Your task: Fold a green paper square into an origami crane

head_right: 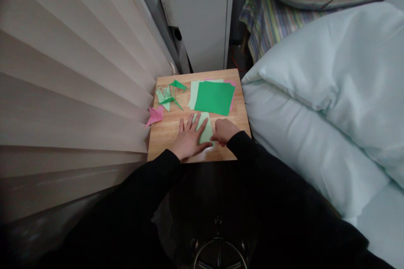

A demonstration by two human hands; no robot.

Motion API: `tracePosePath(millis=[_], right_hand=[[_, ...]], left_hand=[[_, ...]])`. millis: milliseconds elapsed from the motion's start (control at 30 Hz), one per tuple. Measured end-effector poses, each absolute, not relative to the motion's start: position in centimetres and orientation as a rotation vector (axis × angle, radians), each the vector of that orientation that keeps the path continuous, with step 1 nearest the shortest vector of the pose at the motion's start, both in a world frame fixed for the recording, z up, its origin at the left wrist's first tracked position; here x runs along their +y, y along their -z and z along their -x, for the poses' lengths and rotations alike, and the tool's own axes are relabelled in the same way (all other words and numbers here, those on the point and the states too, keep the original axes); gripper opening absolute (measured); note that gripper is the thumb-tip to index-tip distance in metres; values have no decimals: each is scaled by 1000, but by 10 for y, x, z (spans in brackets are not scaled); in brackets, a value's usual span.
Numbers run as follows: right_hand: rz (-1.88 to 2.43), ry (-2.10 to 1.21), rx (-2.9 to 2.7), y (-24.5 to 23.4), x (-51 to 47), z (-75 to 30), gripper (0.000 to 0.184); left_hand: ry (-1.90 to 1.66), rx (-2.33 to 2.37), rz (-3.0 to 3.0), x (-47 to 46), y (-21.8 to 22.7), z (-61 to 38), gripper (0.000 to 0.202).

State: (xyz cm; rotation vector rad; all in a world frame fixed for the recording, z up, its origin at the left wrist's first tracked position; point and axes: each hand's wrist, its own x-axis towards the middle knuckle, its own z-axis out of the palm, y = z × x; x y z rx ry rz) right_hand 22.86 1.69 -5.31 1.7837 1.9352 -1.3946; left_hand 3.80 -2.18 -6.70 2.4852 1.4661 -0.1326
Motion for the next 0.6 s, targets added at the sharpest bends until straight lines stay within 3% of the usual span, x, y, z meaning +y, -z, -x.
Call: tracePosePath(millis=[233, 600], right_hand=[[-1807, 1446, 1866, 45, 16, -230, 29], [-1765, 1586, 1697, 45, 13, -230, 22]], left_hand=[[149, 1417, -2459, -18, 66, -34, 88], [137, 1470, -2419, -17, 63, -37, 95]])
